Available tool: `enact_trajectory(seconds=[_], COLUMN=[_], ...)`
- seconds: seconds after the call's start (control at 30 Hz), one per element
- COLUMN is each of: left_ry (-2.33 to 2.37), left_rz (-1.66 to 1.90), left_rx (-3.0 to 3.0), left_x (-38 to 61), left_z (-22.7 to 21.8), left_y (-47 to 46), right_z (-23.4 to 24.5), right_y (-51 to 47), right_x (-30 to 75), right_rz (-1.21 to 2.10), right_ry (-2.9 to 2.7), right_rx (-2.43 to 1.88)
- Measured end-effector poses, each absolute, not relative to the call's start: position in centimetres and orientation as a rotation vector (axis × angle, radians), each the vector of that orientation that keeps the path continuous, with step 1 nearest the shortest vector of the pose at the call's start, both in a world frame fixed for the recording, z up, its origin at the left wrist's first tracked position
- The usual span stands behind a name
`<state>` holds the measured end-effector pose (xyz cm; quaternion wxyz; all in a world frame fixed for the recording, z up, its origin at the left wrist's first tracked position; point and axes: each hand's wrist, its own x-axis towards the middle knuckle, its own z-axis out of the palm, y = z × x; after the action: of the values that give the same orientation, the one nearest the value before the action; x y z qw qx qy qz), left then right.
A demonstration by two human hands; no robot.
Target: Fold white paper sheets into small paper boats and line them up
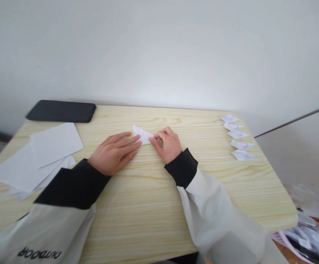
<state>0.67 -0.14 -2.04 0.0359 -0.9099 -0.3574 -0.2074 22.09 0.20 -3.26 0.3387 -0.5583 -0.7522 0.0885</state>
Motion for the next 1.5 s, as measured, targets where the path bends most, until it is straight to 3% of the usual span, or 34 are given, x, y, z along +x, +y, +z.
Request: enact_trajectory(seconds=[0.37,0.77,1.5], left_ry=[-1.143,-1.396,-1.51], left_rz=[-0.675,-0.935,-0.91], left_rx=[-2.801,-2.712,-2.7], left_x=[1.0,1.8,1.7], left_z=[-1.7,-2.8,-2.8], left_y=[-0.4,-0.5,-0.5], right_z=[-3.3,-2.4,-2.0], right_y=[0.1,0.0,-0.3], right_x=[21.9,22.4,21.8], right_rz=[0.164,0.436,0.354], right_ry=[-1.905,-2.087,-2.144], right_rx=[-1.513,-1.092,-1.447])
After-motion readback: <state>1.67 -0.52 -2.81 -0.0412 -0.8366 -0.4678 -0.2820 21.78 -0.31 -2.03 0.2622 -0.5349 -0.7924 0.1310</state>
